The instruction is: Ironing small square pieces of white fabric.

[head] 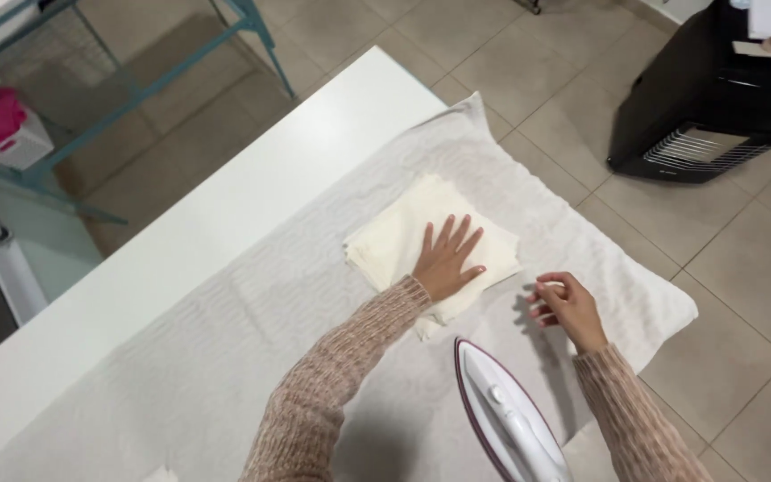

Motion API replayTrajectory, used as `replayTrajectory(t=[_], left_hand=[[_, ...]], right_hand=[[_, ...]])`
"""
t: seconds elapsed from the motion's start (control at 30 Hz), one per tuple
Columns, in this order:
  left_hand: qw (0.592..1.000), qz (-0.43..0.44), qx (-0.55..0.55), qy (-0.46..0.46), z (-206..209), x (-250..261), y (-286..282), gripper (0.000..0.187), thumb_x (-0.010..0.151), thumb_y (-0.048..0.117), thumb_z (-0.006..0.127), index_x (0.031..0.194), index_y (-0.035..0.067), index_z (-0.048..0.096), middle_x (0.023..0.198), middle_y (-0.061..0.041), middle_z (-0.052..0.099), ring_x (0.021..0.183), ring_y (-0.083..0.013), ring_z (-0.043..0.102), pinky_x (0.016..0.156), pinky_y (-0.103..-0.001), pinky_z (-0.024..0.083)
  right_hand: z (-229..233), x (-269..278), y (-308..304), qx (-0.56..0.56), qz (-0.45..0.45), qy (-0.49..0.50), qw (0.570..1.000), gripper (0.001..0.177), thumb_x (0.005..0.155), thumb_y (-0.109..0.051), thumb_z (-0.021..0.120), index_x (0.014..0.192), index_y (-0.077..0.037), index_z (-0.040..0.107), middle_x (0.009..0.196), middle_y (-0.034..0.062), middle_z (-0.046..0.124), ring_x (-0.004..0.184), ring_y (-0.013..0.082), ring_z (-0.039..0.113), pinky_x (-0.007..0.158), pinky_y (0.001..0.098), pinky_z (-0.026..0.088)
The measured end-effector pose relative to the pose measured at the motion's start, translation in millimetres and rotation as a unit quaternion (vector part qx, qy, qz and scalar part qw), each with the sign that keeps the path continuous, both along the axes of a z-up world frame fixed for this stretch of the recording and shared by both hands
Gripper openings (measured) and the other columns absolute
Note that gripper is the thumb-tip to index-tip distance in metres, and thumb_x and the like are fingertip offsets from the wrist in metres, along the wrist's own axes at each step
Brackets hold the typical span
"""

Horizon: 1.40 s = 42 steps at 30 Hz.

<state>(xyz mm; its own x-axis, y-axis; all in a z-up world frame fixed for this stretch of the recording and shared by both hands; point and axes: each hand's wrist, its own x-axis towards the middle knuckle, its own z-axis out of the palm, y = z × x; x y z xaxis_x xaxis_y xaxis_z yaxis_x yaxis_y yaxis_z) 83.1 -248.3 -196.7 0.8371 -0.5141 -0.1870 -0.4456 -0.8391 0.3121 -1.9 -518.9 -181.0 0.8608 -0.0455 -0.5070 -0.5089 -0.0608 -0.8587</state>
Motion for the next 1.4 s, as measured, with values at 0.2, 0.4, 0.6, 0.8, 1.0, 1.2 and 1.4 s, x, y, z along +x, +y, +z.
replayTrajectory(t=[0.2, 0.4, 0.6, 0.8, 1.0, 1.2, 1.4], left_hand=[[0.961, 0.089, -0.196, -0.176, 44.7, -49.7, 5.5, 0.072, 0.104, 0.047, 0.046, 0.163, 0.017, 0.018, 0.173, -0.008, 0.012, 0.159, -0.0332, 0.009, 0.126, -0.061, 0.007], [0.891, 0.248, -0.316, -0.213, 128.4, -217.8, 79.7, 0.054, 0.1, 0.012, 0.058, 0.151, 0.005, 0.042, 0.157, -0.01, 0.046, 0.151, -0.0273, 0.036, 0.127, -0.049, 0.018], [0.901, 0.332, -0.24, -0.143, 92.7, -432.5, 138.4, 0.044, 0.09, 0.005, 0.065, 0.134, 0.004, 0.059, 0.144, -0.013, 0.057, 0.142, -0.0305, 0.044, 0.124, -0.05, 0.023], [0.866, 0.374, -0.163, -0.29, 32.8, -605.9, 216.5, 0.026, 0.097, 0.008, 0.061, 0.121, 0.002, 0.071, 0.125, -0.019, 0.068, 0.123, -0.0416, 0.061, 0.112, -0.052, 0.041], [0.785, 0.519, -0.032, -0.336, 41.9, -711.3, 276.8, 0.021, 0.099, 0.015, 0.066, 0.117, 0.012, 0.076, 0.117, -0.007, 0.074, 0.113, -0.0275, 0.069, 0.105, -0.041, 0.05], [0.8, 0.49, -0.065, -0.341, 56.6, -707.4, 318.2, 0.018, 0.096, 0.01, 0.072, 0.114, 0.008, 0.077, 0.109, -0.005, 0.075, 0.111, -0.0256, 0.068, 0.101, -0.041, 0.053], [0.855, 0.406, -0.074, -0.316, -10.5, -668.7, 343.3, 0.023, 0.094, 0.027, 0.074, 0.117, 0.02, 0.076, 0.112, 0.002, 0.072, 0.112, -0.0219, 0.064, 0.095, -0.04, 0.049]], right_hand=[[122.4, -83.1, 26.4, -0.005, 0.04, -0.039, 0.998, 0.031, 0.095, -0.012, 0.062, 0.122, 0.003, 0.064, 0.093, 0.0222, 0.074, 0.074, 0.0315, 0.071, 0.06, 0.0401, 0.056], [115.5, -176.6, 70.1, 0.044, 0.107, -0.042, 0.992, 0.026, 0.094, -0.006, 0.059, 0.115, 0.002, 0.071, 0.084, 0.0232, 0.08, 0.068, 0.0294, 0.074, 0.063, 0.0398, 0.064], [112.3, -272.6, 223.7, 0.048, 0.353, -0.042, 0.934, 0.02, 0.091, -0.012, 0.068, 0.11, -0.006, 0.071, 0.078, 0.0072, 0.08, 0.06, 0.0155, 0.074, 0.05, 0.0266, 0.061], [74.1, -348.1, 311.1, 0.083, 0.519, -0.104, 0.844, 0.021, 0.089, -0.009, 0.069, 0.11, -0.008, 0.07, 0.066, 0.0125, 0.075, 0.049, 0.0213, 0.069, 0.05, 0.0329, 0.055], [85.1, -396.6, 345.4, 0.028, 0.522, -0.137, 0.841, 0.023, 0.09, -0.007, 0.072, 0.112, -0.006, 0.069, 0.084, 0.0135, 0.075, 0.065, 0.0224, 0.075, 0.059, 0.0314, 0.06], [102.3, -408.9, 353.3, 0.004, 0.523, -0.15, 0.839, 0.015, 0.093, -0.002, 0.068, 0.109, -0.001, 0.068, 0.081, 0.0172, 0.075, 0.066, 0.0256, 0.076, 0.059, 0.0336, 0.062], [95.5, -413.1, 352.4, -0.009, 0.491, -0.178, 0.853, 0.011, 0.093, -0.004, 0.069, 0.103, 0.0, 0.069, 0.075, 0.0168, 0.076, 0.061, 0.0262, 0.074, 0.056, 0.0353, 0.061]])
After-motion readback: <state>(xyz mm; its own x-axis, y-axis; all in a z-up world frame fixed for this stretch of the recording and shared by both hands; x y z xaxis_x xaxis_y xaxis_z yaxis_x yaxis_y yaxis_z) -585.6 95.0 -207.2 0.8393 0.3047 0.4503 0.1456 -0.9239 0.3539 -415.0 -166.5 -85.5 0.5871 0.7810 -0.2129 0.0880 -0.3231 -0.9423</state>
